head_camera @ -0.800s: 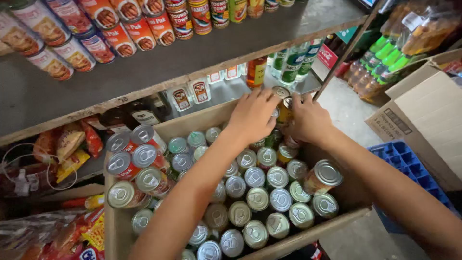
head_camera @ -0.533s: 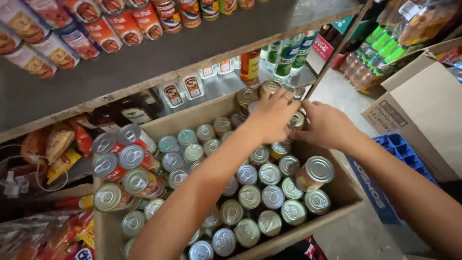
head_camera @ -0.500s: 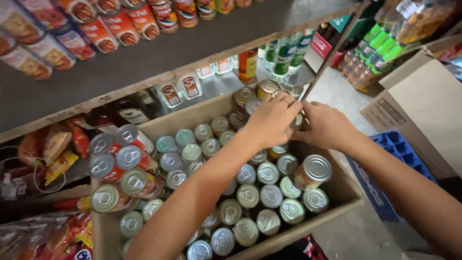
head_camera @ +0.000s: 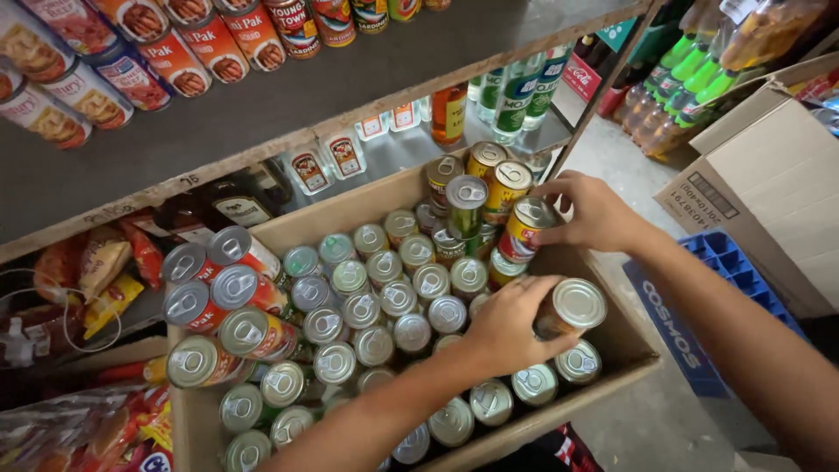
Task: Organizing and stocking various canned food items onto grocery store shelves from a cardboard box.
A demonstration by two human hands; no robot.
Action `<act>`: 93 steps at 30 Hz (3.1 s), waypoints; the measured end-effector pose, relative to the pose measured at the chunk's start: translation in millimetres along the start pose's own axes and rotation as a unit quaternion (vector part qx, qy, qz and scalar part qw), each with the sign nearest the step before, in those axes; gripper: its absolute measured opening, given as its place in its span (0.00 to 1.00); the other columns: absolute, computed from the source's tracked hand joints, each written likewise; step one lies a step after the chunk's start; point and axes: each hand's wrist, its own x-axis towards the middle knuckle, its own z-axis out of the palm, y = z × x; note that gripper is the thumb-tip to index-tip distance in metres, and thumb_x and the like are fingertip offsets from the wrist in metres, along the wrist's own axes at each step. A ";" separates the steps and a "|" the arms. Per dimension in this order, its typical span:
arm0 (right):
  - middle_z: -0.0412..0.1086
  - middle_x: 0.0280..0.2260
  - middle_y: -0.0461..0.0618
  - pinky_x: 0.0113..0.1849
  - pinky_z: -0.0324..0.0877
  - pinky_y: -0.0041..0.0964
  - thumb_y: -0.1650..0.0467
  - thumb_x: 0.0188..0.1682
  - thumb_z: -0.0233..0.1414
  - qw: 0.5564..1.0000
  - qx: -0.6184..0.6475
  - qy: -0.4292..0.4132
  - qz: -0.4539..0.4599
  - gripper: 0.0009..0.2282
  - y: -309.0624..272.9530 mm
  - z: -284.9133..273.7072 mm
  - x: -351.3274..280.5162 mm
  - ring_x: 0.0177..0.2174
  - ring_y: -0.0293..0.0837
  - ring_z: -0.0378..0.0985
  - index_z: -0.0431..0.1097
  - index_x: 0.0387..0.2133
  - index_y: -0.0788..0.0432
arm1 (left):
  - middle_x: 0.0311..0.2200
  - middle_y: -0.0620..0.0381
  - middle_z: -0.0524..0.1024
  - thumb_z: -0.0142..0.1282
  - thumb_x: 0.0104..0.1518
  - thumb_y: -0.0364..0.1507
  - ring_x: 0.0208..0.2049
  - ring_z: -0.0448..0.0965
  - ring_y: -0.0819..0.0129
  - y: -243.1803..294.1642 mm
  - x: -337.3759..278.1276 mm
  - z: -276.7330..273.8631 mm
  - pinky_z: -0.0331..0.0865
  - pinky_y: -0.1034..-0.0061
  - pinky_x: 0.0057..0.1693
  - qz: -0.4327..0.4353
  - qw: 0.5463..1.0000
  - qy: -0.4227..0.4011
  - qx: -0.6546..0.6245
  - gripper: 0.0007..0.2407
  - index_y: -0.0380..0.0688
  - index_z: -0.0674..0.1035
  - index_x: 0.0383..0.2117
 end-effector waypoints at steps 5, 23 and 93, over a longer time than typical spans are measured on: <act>0.75 0.39 0.56 0.39 0.74 0.42 0.63 0.26 0.71 0.999 0.005 -0.039 -0.001 0.29 10.2 -1.1 0.7 0.36 0.49 0.79 0.77 0.43 0.61 | 0.49 0.42 0.77 0.66 0.44 0.33 0.51 0.78 0.45 -34.6 -13.1 1.8 0.71 0.60 0.56 -0.023 0.999 -0.034 -0.023 0.28 0.41 0.72 0.56; 0.79 0.30 0.50 0.36 0.74 0.42 0.60 0.22 0.74 0.959 -0.057 -0.259 0.097 0.27 -38.5 -47.1 9.8 0.31 0.46 0.81 0.78 0.37 0.56 | 0.40 0.48 0.81 0.65 0.45 0.28 0.37 0.82 0.61 -54.1 11.5 -9.4 0.77 0.67 0.45 -0.075 0.992 0.016 -0.101 0.25 0.40 0.73 0.53; 0.68 0.48 0.59 0.51 0.63 0.57 0.60 0.36 0.63 0.867 -0.098 -0.025 -0.488 0.28 -289.0 118.0 24.2 0.49 0.59 0.70 0.67 0.48 0.59 | 0.48 0.46 0.73 0.72 0.39 0.32 0.50 0.73 0.46 44.6 -243.6 -252.3 0.67 0.54 0.54 -0.128 0.897 0.220 0.362 0.23 0.43 0.79 0.45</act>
